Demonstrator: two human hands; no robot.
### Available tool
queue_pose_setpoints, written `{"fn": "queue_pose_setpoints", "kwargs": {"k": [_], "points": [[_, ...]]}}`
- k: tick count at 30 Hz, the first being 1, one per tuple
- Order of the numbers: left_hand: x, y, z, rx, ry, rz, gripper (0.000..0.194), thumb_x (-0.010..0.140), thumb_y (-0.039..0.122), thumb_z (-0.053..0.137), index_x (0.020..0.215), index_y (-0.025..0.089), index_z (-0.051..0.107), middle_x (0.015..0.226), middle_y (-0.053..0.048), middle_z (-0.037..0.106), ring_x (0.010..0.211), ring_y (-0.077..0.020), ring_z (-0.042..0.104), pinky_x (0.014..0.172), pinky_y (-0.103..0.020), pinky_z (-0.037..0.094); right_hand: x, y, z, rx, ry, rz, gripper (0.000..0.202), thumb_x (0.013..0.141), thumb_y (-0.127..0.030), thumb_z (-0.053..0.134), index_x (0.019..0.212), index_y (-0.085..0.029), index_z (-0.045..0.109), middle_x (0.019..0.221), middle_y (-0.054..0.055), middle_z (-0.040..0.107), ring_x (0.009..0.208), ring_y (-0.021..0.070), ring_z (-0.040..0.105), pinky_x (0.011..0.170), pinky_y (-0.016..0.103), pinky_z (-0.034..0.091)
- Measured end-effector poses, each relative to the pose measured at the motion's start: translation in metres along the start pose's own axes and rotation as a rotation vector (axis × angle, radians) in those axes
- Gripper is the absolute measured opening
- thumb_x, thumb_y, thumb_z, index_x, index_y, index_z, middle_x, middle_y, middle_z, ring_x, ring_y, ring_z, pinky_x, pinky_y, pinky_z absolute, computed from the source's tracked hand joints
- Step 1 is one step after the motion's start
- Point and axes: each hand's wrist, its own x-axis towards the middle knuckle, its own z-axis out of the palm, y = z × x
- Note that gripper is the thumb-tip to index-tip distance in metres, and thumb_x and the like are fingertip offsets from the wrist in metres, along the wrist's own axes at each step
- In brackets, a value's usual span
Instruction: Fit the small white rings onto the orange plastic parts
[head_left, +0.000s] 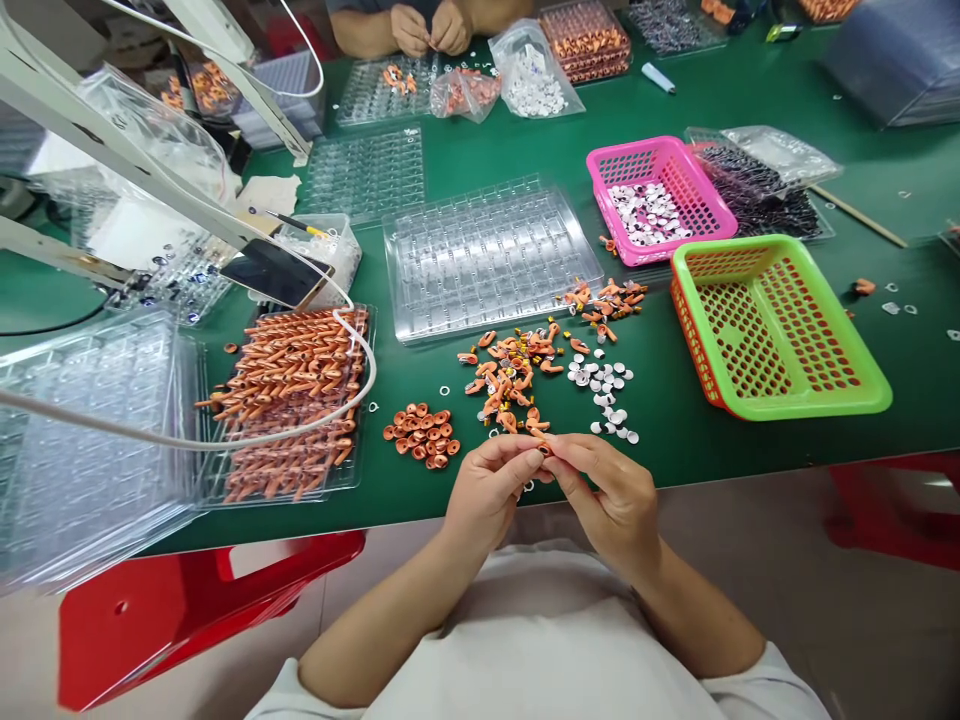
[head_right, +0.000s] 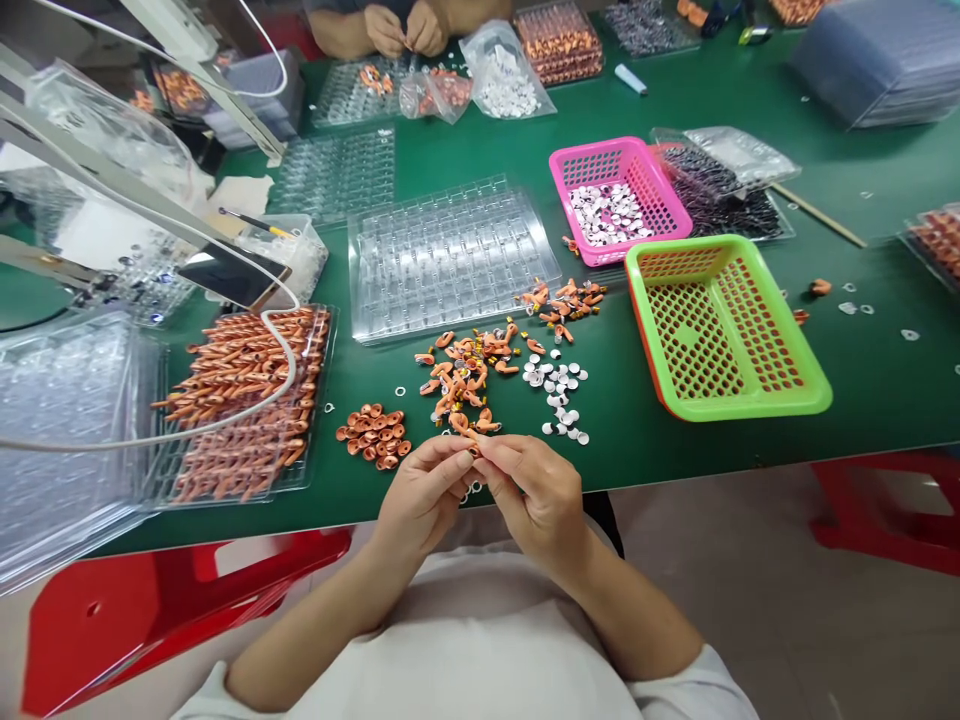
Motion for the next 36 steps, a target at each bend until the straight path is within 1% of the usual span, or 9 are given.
{"fn": "queue_pose_setpoints", "kwargs": {"k": [3, 6, 12, 16, 21, 27, 30, 34, 36], "points": [[0.001, 0.003, -0.003, 0.086, -0.034, 0.008, 0.013, 0.070, 0.024, 0.084, 0.080, 0.019, 0.078, 0.077, -0.002, 0.077, 0.066, -0.0117, 0.071, 0.066, -0.020, 0.059, 0.000, 0.002, -0.001, -0.028, -0.006, -0.028, 0.037, 0.088, -0.002, 0.061, 0.116, -0.025, 0.067, 0.101, 0.007, 0.073, 0.089, 0.0182, 0.070, 0.074, 0.032, 0.061], [0.001, 0.006, -0.006, 0.195, -0.053, 0.038, 0.010, 0.075, 0.022, 0.081, 0.084, 0.018, 0.078, 0.079, -0.003, 0.078, 0.068, -0.0125, 0.072, 0.068, -0.020, 0.060, 0.001, 0.004, -0.003, -0.053, -0.027, -0.067, 0.037, 0.087, -0.001, 0.061, 0.117, -0.023, 0.067, 0.098, 0.008, 0.073, 0.087, 0.0182, 0.069, 0.073, 0.032, 0.060], [-0.002, 0.011, -0.003, 0.284, -0.038, 0.089, 0.010, 0.073, 0.022, 0.082, 0.082, 0.018, 0.079, 0.080, -0.003, 0.078, 0.069, -0.0139, 0.072, 0.068, -0.022, 0.061, 0.006, 0.004, -0.009, -0.118, -0.104, -0.136, 0.032, 0.087, -0.002, 0.061, 0.113, -0.020, 0.067, 0.096, 0.009, 0.074, 0.086, 0.0194, 0.069, 0.072, 0.034, 0.059], [-0.001, 0.008, -0.002, 0.273, -0.020, 0.105, 0.013, 0.070, 0.024, 0.084, 0.081, 0.019, 0.080, 0.080, -0.004, 0.079, 0.068, -0.0154, 0.073, 0.067, -0.024, 0.062, 0.007, 0.005, -0.011, -0.151, -0.112, -0.162, 0.033, 0.088, -0.004, 0.060, 0.115, -0.021, 0.066, 0.096, 0.010, 0.074, 0.084, 0.0203, 0.070, 0.071, 0.035, 0.060], [0.000, 0.004, -0.005, 0.274, -0.028, 0.104, 0.013, 0.070, 0.024, 0.084, 0.081, 0.019, 0.080, 0.078, -0.004, 0.078, 0.067, -0.0157, 0.072, 0.068, -0.026, 0.061, 0.008, 0.006, -0.013, -0.173, -0.110, -0.186, 0.030, 0.089, -0.005, 0.060, 0.113, -0.020, 0.067, 0.094, 0.010, 0.074, 0.084, 0.0207, 0.070, 0.070, 0.035, 0.060], [0.001, 0.001, -0.008, 0.245, -0.035, 0.125, 0.011, 0.072, 0.023, 0.082, 0.082, 0.018, 0.078, 0.078, -0.003, 0.077, 0.066, -0.0128, 0.070, 0.066, -0.022, 0.058, 0.011, 0.001, -0.011, -0.164, -0.109, -0.151, 0.028, 0.090, -0.007, 0.060, 0.113, -0.020, 0.066, 0.091, 0.008, 0.075, 0.080, 0.0193, 0.070, 0.072, 0.035, 0.060], [0.002, 0.001, -0.005, 0.143, -0.028, 0.078, 0.015, 0.069, 0.024, 0.084, 0.079, 0.018, 0.077, 0.072, -0.001, 0.076, 0.061, -0.0116, 0.068, 0.063, -0.022, 0.056, 0.011, -0.001, -0.009, -0.132, -0.087, -0.133, 0.031, 0.090, -0.007, 0.059, 0.116, -0.022, 0.064, 0.091, 0.006, 0.074, 0.081, 0.0184, 0.070, 0.071, 0.034, 0.060], [0.003, 0.004, 0.001, 0.023, 0.051, -0.017, 0.021, 0.061, 0.025, 0.088, 0.074, 0.016, 0.074, 0.067, -0.001, 0.074, 0.056, -0.0107, 0.065, 0.058, -0.020, 0.052, 0.008, 0.001, -0.007, -0.106, -0.079, -0.102, 0.029, 0.089, -0.012, 0.063, 0.117, -0.022, 0.065, 0.095, 0.008, 0.074, 0.085, 0.0196, 0.070, 0.073, 0.034, 0.061], [0.003, 0.005, 0.004, -0.019, 0.058, -0.050, 0.021, 0.060, 0.024, 0.088, 0.072, 0.016, 0.073, 0.068, -0.001, 0.074, 0.057, -0.0110, 0.066, 0.058, -0.020, 0.052, 0.006, 0.002, -0.005, -0.096, -0.078, -0.061, 0.029, 0.089, -0.015, 0.063, 0.118, -0.022, 0.064, 0.096, 0.008, 0.073, 0.085, 0.0199, 0.071, 0.073, 0.034, 0.061]]}}
